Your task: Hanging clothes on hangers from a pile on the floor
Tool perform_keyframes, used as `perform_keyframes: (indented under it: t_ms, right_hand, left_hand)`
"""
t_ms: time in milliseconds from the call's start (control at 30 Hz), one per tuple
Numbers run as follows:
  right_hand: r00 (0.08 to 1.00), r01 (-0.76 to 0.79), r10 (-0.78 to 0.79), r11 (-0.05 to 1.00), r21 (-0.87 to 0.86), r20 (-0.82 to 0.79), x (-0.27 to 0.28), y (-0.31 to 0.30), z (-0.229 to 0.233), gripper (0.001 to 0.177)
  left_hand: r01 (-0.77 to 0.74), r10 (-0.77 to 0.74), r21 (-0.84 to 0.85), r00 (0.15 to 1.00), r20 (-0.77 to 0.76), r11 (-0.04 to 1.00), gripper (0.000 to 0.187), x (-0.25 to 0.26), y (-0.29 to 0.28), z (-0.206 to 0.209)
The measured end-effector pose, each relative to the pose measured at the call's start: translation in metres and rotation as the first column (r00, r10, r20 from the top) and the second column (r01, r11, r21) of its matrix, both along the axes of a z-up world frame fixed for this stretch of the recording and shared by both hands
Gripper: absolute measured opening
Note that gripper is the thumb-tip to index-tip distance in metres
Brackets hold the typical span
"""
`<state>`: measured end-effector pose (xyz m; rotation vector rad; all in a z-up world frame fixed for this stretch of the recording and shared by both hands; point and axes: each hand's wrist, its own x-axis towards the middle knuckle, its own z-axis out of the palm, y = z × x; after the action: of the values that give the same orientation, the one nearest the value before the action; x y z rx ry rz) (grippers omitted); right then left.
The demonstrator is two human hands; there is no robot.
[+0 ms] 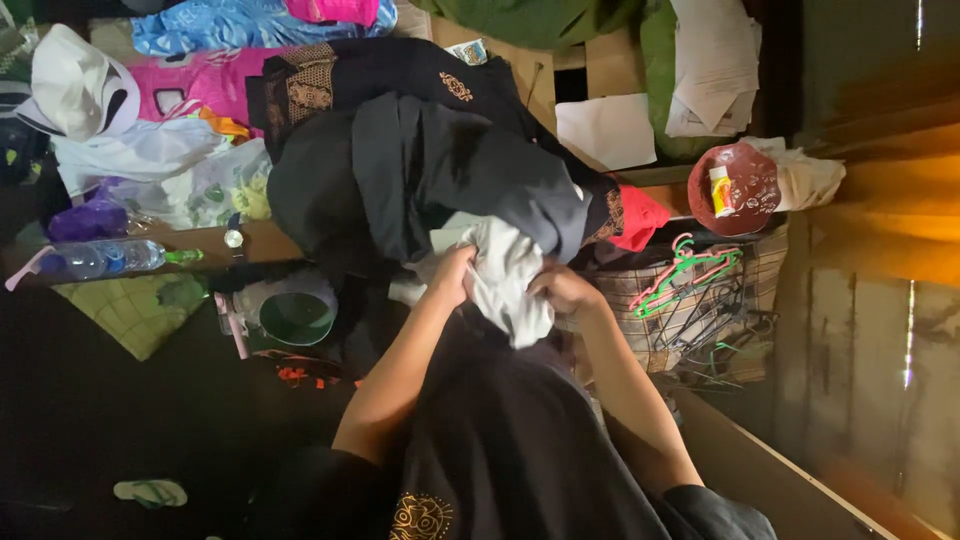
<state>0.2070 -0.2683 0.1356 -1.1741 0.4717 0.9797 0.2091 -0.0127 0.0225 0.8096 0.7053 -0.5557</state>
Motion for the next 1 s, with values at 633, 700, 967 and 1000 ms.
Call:
perform_keyframes:
  t_ms: [633,700,967,1000]
  right_hand:
    - [0.877,0.48,-0.472,0.842,0.246,-0.091,0.012,-0.017,0.061,0.073]
    - [0.87,0.49,-0.486,0.827,0.276,-0.086,0.008,-0.024,0.054,0.07]
    - [0.827,0.531,-0.56,0.748,0.398,-0.052,-0.008,-0.07,0.011,0.06]
    - [0.82,0.536,-0.57,0.737,0.412,-0.048,-0.01,-0.075,0.009,0.059]
  left_hand:
    - [0.751,-0.578,-0.259,0.642,0.504,0.608,0.037,-0.038,-0.082,0.262]
    - [0.862,-0.598,-0.177,0.465,0.653,0.476,0.023,-0.04,-0.082,0.277]
    - [0.794,-0.65,0.349,0.076,0.756,0.498,0.054,0.006,-0.021,0.312]
    - [0.721,-0.633,0.408,0.054,0.773,0.56,0.056,0.01,-0.006,0.302]
